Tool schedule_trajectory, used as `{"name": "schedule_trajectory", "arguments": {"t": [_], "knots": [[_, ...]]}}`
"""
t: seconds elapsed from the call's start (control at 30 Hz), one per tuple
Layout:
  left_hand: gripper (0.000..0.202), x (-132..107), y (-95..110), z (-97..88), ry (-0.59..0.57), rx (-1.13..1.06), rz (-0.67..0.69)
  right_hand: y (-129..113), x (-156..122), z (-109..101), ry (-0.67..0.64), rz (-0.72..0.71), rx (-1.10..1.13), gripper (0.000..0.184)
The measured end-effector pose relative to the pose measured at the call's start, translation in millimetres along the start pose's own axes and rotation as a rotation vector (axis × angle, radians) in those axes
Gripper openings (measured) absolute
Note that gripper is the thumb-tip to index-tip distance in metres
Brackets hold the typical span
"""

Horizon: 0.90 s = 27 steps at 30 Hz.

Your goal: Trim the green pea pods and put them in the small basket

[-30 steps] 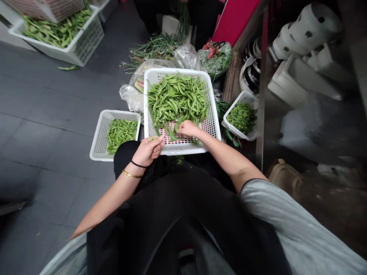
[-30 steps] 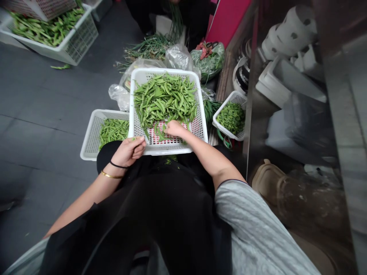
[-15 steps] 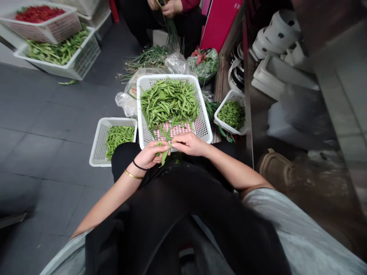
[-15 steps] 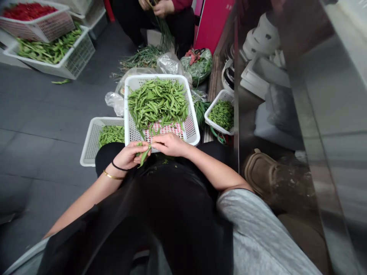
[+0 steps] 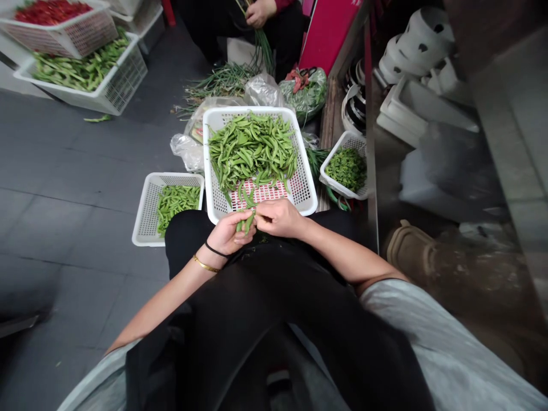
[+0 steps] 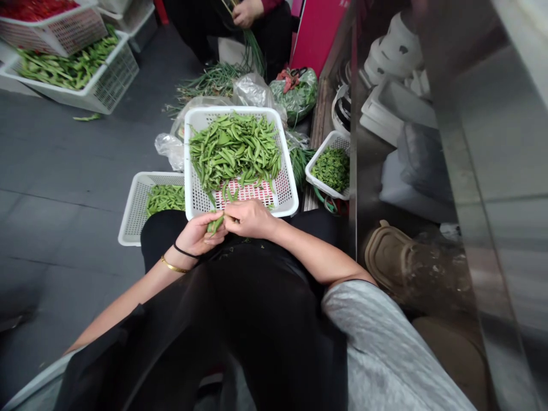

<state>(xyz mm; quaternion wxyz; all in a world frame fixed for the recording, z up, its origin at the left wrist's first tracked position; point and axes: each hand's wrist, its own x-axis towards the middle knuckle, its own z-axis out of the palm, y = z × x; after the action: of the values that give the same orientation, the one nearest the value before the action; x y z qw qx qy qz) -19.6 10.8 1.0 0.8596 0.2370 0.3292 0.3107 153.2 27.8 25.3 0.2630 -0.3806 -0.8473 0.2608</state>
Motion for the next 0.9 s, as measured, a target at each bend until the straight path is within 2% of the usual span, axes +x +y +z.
{"name": "schedule_trajectory", "arguments": {"t": [0.07, 0.1, 0.17, 0.23, 0.33, 0.5, 0.6, 0.67, 0.77, 0.9], "knots": [[0.027, -4, 3, 0.9, 0.094, 0.149, 0.137, 3, -3, -4, 0.038, 0.128, 0.146, 0.022], [0.026, -7, 5, 1.5, 0.138, 0.291, 0.228, 5, -4, -7, 0.034, 0.214, 0.263, 0.021], [0.022, -15, 11, 2.6, 0.202, 0.670, 0.441, 7, -5, -13, -0.007, 0.376, 0.509, 0.022], [0.017, -21, 15, 3.0, 0.212, 1.057, 0.627, 5, -6, -16, -0.039, 0.471, 0.660, 0.026], [0.017, -24, 16, 1.9, 0.193, 1.453, 0.790, -2, -6, -13, -0.035, 0.487, 0.678, 0.023], [0.017, -23, 14, 0.0, 0.186, 1.871, 0.834, -11, -4, -16, -0.049, 0.388, 0.455, 0.013], [0.017, -22, 13, 0.7, 0.166, 1.941, 0.846, -12, -2, -19, -0.080, 0.338, 0.309, 0.012], [0.018, -20, 11, 1.0, 0.169, 1.936, 0.850, -12, -1, -16, -0.086, 0.345, 0.288, 0.011], [0.018, -19, 5, 0.4, 0.217, 1.824, 0.860, -10, -1, -6, -0.061, 0.431, 0.448, 0.008], [0.016, -25, 5, -3.2, 0.392, 1.442, 0.911, 6, -2, -7, -0.001, 0.568, 0.751, 0.011]]}}
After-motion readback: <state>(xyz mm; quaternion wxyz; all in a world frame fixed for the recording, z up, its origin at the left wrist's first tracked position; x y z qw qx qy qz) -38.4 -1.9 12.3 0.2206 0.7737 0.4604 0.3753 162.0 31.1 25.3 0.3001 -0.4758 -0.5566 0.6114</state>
